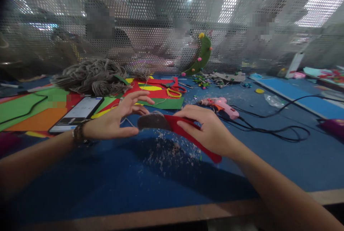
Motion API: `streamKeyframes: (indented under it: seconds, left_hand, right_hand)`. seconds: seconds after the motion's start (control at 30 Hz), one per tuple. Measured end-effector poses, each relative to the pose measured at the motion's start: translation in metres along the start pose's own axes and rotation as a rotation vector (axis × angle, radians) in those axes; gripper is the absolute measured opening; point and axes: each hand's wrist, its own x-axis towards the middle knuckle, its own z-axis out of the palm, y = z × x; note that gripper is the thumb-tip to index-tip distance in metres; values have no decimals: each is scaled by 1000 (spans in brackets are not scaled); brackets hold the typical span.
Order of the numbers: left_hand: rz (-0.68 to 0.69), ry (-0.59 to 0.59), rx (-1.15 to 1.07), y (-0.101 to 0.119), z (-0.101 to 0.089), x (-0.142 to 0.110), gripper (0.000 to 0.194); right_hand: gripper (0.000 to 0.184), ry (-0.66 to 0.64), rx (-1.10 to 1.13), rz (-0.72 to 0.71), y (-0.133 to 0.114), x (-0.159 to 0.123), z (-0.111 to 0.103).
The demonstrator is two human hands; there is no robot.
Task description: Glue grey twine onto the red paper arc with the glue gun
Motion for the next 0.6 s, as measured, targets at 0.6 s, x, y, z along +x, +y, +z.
streamKeyframes:
  seconds: [0.6]
  left_hand:
    - [439, -256, 752, -22, 20, -3, 26]
  right_hand:
    - [24, -244, -533, -566, 22, -11, 21]
